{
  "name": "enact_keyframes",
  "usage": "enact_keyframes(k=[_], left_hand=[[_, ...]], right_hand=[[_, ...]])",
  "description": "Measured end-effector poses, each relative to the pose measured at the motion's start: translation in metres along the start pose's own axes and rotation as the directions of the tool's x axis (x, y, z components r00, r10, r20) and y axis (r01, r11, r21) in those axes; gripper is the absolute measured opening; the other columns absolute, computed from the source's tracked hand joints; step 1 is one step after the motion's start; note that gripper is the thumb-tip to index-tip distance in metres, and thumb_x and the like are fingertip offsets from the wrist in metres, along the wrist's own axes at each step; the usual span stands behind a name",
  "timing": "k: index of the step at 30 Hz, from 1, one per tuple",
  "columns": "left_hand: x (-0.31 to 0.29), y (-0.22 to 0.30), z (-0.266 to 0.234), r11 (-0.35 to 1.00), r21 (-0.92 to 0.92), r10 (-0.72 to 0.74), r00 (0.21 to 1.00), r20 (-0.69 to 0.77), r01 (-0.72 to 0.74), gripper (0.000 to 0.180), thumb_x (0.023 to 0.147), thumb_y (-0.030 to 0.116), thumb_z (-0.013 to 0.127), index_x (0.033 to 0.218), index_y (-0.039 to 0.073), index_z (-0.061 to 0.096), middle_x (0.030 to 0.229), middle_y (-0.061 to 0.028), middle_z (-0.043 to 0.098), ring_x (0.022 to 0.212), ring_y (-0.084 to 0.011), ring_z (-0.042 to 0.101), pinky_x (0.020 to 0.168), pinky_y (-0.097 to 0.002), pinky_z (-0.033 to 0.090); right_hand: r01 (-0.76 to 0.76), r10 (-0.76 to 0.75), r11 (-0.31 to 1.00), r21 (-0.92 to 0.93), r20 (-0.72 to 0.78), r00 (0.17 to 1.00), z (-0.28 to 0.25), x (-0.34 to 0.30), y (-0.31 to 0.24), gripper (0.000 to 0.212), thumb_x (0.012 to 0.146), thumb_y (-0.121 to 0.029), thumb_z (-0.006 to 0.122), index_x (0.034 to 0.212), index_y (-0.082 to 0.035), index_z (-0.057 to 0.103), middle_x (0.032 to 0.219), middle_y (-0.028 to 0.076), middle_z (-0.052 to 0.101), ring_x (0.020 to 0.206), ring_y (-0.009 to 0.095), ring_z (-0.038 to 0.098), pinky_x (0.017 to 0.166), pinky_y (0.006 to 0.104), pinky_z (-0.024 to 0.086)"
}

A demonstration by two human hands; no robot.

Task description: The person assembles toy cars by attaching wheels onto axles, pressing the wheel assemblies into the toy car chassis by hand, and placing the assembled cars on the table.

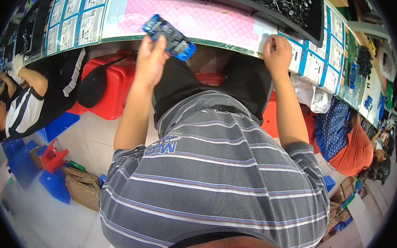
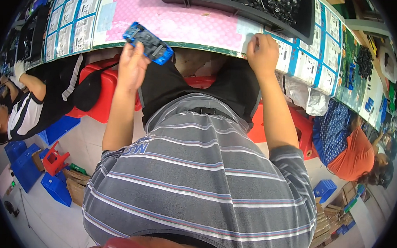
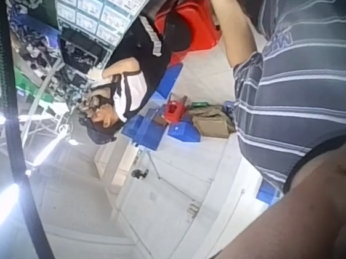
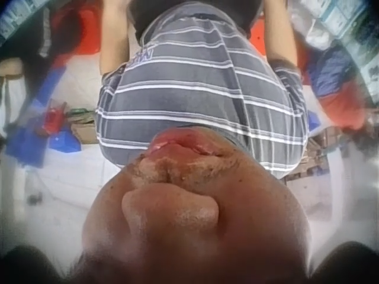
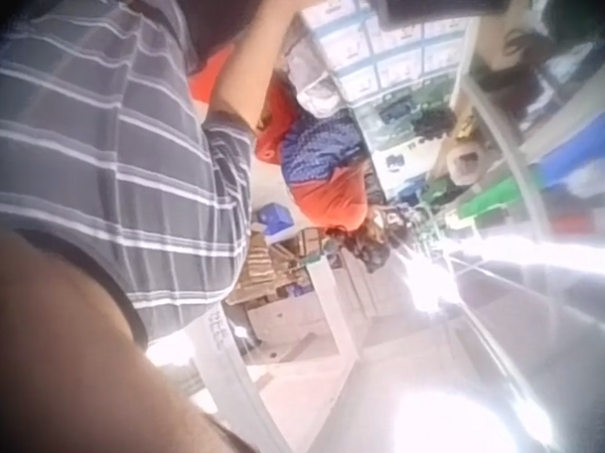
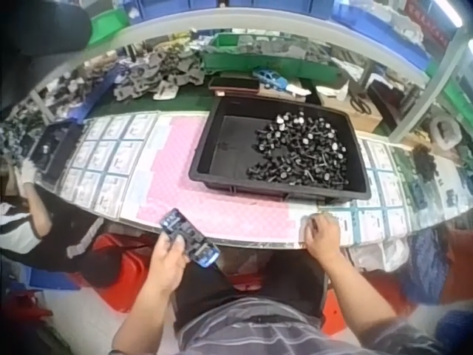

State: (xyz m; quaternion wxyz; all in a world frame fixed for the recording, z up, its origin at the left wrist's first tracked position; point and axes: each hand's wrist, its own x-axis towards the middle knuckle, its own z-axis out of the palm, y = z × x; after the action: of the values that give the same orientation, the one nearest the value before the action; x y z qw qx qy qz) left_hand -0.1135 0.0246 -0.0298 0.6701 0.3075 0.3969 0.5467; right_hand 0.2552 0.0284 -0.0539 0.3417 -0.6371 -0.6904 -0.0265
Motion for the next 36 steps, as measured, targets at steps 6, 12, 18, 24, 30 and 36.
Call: enact_keyframes(k=[6, 12, 18, 24, 30, 36], left_hand=[[0.054, 0.083, -0.100, 0.959, 0.276, 0.149, 0.948, -0.281, -0.069, 0.031, 0.102, 0.022, 0.059, 0.126, 0.005, 0.051, 0.113, -0.0092, 0.066, 0.097, -0.0209, 0.069, 0.084, -0.0388, 0.058], [0.136, 0.147, -0.221, 0.856, 0.499, 0.114, 0.891, -0.439, 0.137, 0.042, 0.098, 0.029, 0.065, 0.125, -0.002, 0.055, 0.105, -0.0083, 0.066, 0.083, -0.0170, 0.064, 0.073, -0.0329, 0.057], [0.185, 0.174, -0.289, 0.632, 0.698, 0.131, 0.841, -0.524, 0.337, 0.034, 0.099, 0.039, 0.062, 0.105, 0.007, 0.070, 0.082, -0.0003, 0.064, 0.067, -0.0104, 0.054, 0.055, -0.0233, 0.041], [0.179, 0.198, -0.293, 0.028, 0.963, 0.404, 0.878, -0.257, 0.269, 0.054, 0.099, 0.046, 0.052, 0.116, -0.003, 0.068, 0.102, -0.0184, 0.072, 0.082, -0.0306, 0.066, 0.073, -0.0406, 0.051], [0.051, 0.122, -0.115, -0.103, 0.987, 0.827, 0.540, 0.155, -0.125, 0.034, 0.096, 0.030, 0.061, 0.095, -0.003, 0.069, 0.085, -0.0187, 0.068, 0.076, -0.0334, 0.065, 0.070, -0.0426, 0.050], [-0.026, -0.057, -0.071, 0.139, 0.914, 0.364, 0.878, 0.310, -0.381, 0.006, 0.086, 0.005, 0.062, 0.080, 0.004, 0.064, 0.069, -0.0125, 0.055, 0.061, -0.0308, 0.056, 0.055, -0.0396, 0.045]], right_hand=[[-0.040, 0.043, 0.998, -0.041, 0.071, 0.997, 0.002, 0.001, -0.001, 0.008, 0.079, -0.009, 0.068, 0.084, -0.006, 0.064, 0.073, 0.009, 0.060, 0.065, 0.032, 0.059, 0.062, 0.0442, 0.046], [-0.037, 0.040, 0.998, -0.055, 0.048, 0.998, -0.001, 0.001, 0.010, 0.008, 0.078, -0.009, 0.068, 0.083, -0.007, 0.063, 0.073, 0.010, 0.060, 0.066, 0.034, 0.059, 0.062, 0.0447, 0.046], [-0.117, 0.116, 0.993, 0.034, 0.032, 0.993, -0.003, -0.005, 0.003, 0.007, 0.078, -0.006, 0.070, 0.082, -0.003, 0.065, 0.073, 0.011, 0.062, 0.063, 0.028, 0.062, 0.060, 0.0394, 0.049], [-0.259, 0.261, 0.931, 0.258, 0.027, 0.965, -0.010, -0.065, -0.059, 0.004, 0.085, -0.005, 0.070, 0.085, -0.002, 0.067, 0.069, 0.007, 0.060, 0.055, 0.015, 0.058, 0.054, 0.0282, 0.047], [-0.346, 0.005, 0.916, 0.202, 0.858, 0.514, 0.057, -0.123, -0.037, 0.026, 0.085, -0.020, 0.071, 0.103, -0.001, 0.070, 0.098, 0.020, 0.068, 0.090, 0.033, 0.069, 0.081, 0.0420, 0.054], [-0.142, -0.165, 0.982, 0.127, 0.940, -0.300, 0.194, -0.164, -0.026, 0.060, 0.082, -0.032, 0.067, 0.134, -0.004, 0.058, 0.136, 0.021, 0.059, 0.125, 0.037, 0.056, 0.102, 0.0444, 0.046]])
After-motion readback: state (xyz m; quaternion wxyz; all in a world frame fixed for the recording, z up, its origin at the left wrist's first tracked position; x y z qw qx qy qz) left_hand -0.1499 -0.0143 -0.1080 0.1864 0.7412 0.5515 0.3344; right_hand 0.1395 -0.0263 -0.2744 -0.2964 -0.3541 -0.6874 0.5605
